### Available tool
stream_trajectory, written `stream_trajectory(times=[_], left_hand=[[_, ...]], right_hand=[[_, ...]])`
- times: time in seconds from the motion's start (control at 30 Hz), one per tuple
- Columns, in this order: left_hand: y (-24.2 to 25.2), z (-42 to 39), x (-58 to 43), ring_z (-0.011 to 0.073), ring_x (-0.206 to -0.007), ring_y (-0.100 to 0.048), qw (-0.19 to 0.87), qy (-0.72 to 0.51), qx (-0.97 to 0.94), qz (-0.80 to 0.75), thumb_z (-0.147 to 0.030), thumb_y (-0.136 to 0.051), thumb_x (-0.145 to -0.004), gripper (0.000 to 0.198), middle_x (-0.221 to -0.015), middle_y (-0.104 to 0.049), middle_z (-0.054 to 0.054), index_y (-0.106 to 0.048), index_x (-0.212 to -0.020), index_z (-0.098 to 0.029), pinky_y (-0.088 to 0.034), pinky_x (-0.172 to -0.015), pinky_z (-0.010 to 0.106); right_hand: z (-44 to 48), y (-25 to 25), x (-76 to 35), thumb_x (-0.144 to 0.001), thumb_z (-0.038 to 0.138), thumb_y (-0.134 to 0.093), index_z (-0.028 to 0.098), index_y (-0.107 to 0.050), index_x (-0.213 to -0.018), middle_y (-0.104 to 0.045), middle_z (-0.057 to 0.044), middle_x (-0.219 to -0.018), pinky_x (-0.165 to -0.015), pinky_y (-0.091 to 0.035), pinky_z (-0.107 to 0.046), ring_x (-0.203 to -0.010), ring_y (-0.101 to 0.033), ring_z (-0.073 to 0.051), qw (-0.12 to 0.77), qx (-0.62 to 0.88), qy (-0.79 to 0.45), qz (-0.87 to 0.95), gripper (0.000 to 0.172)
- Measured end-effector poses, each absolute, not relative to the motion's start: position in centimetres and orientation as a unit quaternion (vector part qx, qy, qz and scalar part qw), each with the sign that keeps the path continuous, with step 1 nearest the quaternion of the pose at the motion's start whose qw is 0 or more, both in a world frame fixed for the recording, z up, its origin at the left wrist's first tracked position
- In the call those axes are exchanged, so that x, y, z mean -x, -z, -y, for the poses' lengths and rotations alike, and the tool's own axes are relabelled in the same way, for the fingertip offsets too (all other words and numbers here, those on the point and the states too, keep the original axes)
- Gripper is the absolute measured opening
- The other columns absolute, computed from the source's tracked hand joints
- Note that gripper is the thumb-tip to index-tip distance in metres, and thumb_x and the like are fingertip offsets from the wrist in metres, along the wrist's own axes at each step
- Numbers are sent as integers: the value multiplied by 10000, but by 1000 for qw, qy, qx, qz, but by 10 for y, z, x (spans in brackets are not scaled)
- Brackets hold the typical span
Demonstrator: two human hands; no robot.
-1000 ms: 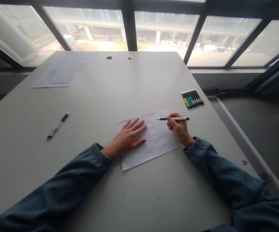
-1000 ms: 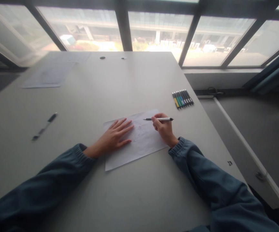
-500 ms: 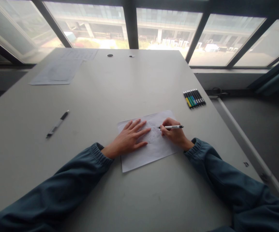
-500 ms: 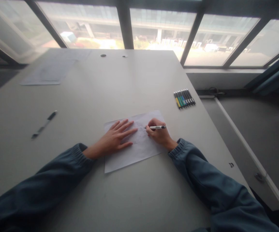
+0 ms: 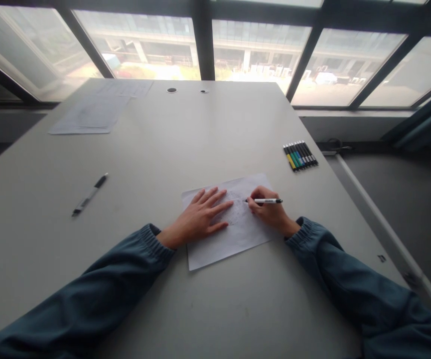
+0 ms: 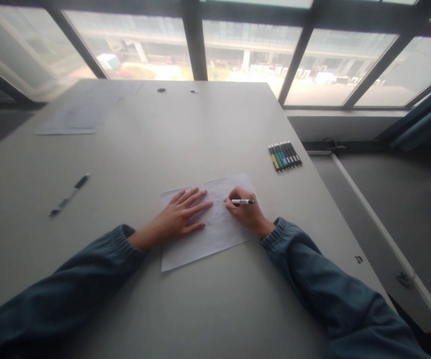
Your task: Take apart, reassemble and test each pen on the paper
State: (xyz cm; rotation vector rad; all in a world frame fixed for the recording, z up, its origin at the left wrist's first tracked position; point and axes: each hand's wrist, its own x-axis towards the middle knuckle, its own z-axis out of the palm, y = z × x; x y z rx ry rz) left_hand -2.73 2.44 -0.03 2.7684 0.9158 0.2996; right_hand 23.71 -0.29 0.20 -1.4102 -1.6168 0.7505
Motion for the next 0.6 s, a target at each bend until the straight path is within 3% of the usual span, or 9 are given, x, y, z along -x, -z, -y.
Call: stream_trajectory(times=[0.37, 0.5, 0.6], left_hand=[[-1, -25, 27, 364, -1537, -266, 101, -91, -941, -309, -590, -533, -956, 634, -1661, -303, 70, -414, -1535, -364, -222, -1234, 614], [-4, -26, 27, 346, -1500, -346, 109, -138, -939, -296, -571, -580, -941, 622, -1589, -435, 90, -472, -1502, -323, -253, -1234, 574], [-7, -27, 26, 297, -1391, -496, 128, -224, -920, -295, -502, -552, -980, 594, -1456, -578, 119, -445, -1513, -264, -376, -1170, 499]], right_hand=[[3, -4, -238, -876, 328, -681, 221, -605, -767, -612, 9, -653, -557, -408, -281, -567, -527, -139, 518, 561, -247, 597, 170], [4, -7, -239, -867, 323, -689, 217, -652, -851, -655, -5, -729, -561, -437, -283, -596, -561, -142, 556, 532, -306, 560, 114], [8, -9, -237, -892, 320, -635, 207, -683, -980, -721, -36, -834, -544, -442, -280, -605, -591, -140, 560, 462, -415, 548, 151]])
